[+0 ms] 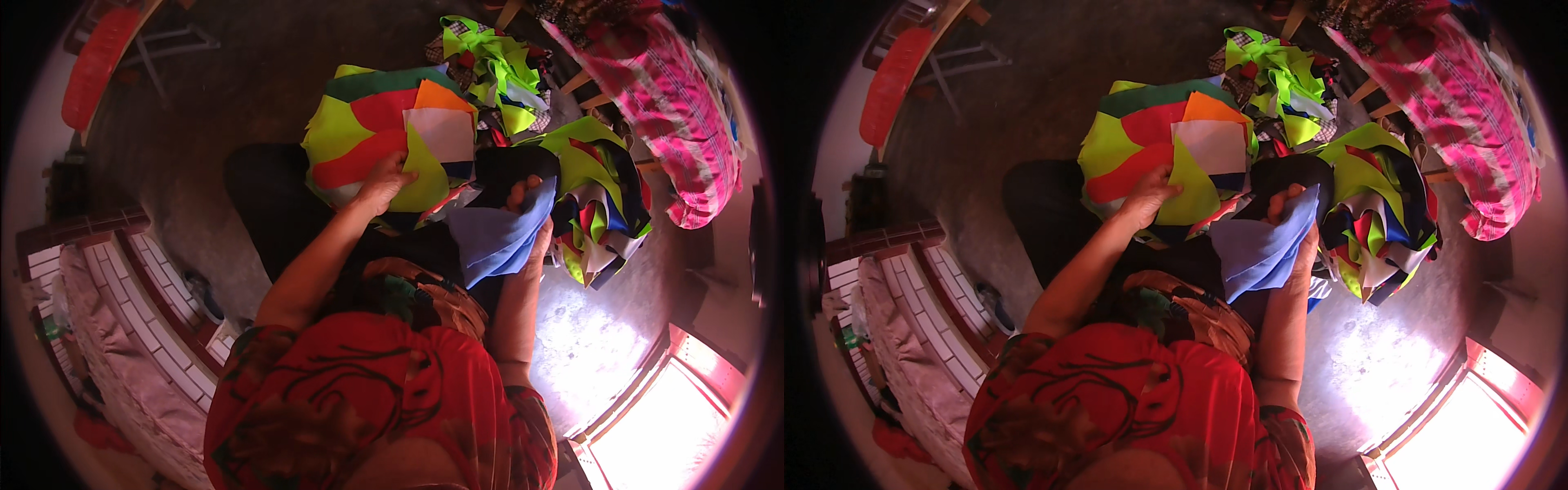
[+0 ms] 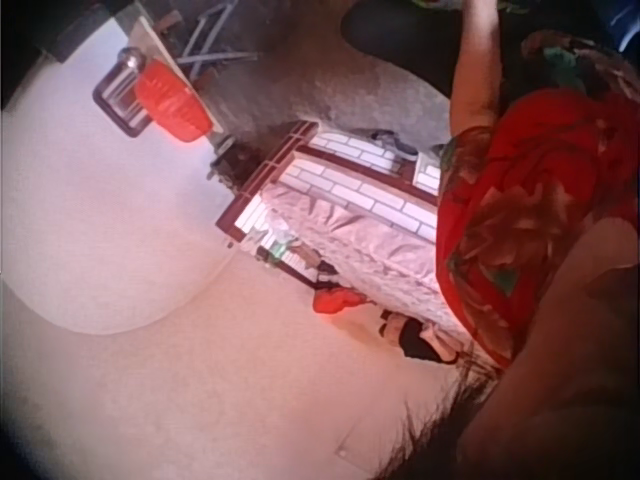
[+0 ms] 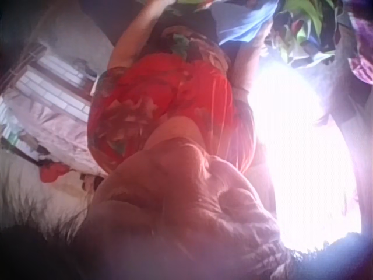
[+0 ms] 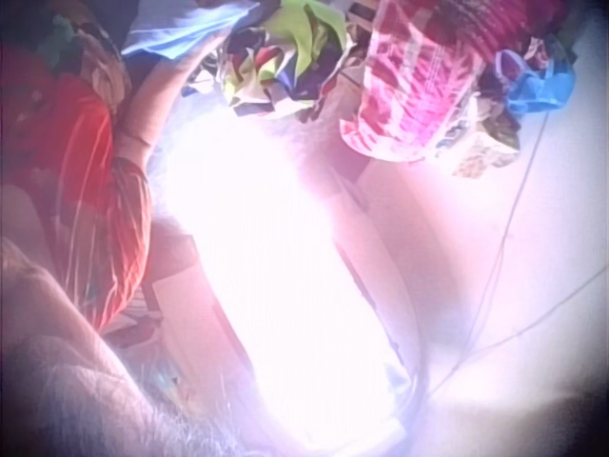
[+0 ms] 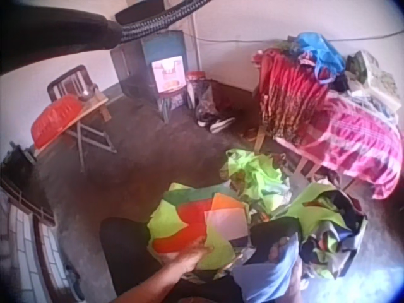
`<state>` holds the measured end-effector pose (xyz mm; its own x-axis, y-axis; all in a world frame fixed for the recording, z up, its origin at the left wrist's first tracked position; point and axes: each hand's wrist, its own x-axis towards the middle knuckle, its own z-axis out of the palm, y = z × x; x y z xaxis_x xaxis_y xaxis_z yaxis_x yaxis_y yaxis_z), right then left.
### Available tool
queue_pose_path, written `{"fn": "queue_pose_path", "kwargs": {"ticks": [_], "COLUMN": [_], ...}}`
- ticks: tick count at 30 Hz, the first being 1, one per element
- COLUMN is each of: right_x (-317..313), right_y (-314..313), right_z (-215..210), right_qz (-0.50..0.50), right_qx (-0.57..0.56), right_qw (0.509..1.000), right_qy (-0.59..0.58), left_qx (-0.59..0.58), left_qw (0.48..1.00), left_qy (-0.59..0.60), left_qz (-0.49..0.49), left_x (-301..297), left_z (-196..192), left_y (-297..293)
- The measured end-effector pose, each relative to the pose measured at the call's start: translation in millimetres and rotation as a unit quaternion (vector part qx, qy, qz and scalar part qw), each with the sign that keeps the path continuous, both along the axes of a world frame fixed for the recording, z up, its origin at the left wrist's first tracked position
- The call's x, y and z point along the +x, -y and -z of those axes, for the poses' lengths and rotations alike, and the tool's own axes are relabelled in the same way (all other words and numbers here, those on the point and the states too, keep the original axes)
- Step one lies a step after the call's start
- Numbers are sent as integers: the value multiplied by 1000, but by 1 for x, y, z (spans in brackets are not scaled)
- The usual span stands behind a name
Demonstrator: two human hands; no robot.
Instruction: The person sits on the floor and sorts through a pile of colorful fabric pieces, picking them up, folding them, and stacking them into a neat pile on their lap.
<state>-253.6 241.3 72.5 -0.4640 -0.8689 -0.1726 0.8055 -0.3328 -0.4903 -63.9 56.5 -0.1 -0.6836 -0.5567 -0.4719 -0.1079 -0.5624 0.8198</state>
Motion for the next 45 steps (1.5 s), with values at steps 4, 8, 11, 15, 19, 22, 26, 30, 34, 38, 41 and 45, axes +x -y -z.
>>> {"fn": "queue_pose_path", "kwargs": {"ticks": [4, 8, 11, 15, 19, 22, 26, 30, 34, 38, 41, 45], "right_x": [5, 2, 4, -1, 4, 0, 4, 4, 3, 3, 3, 2], "right_y": [5, 4, 4, 2, 1, 2, 4, 6, 9, 9, 11, 10], "right_z": [-3, -2, 2, 5, -1, 7, 3, 0, -1, 0, 0, 2], "right_qz": [14, -8, 18, -44, -14, -30, -17, -15, -16, -18, 0, -14], "right_qx": [-32, -31, -11, -69, -16, -48, -31, 0, 12, 2, 31, 31], "right_qw": [999, 999, 999, 996, 1000, 998, 999, 999, 999, 999, 999, 999], "right_qy": [9, 13, 35, 18, -2, -3, -13, -42, -48, -34, -31, -38], "left_qx": [-1, 85, 117, 159, 136, 129, 118, 95, 56, -54, -108, -118], "left_qw": [999, 986, 962, 971, 981, 984, 985, 987, 989, 991, 985, 979], "left_qy": [-28, -140, -214, -86, -66, -32, 19, 41, 49, 44, 42, 81], "left_qz": [28, -36, -120, -155, -123, -121, -128, -124, -129, -117, -126, -144], "left_x": [-7, -25, -33, -22, -18, -18, -15, -13, -12, -10, -8, -7], "left_z": [-12, -35, -28, -5, 0, -7, -20, -20, -7, -4, -5, -4], "left_y": [-9, -20, -30, -42, -38, -33, -21, -11, -5, -16, -23, -26]}}
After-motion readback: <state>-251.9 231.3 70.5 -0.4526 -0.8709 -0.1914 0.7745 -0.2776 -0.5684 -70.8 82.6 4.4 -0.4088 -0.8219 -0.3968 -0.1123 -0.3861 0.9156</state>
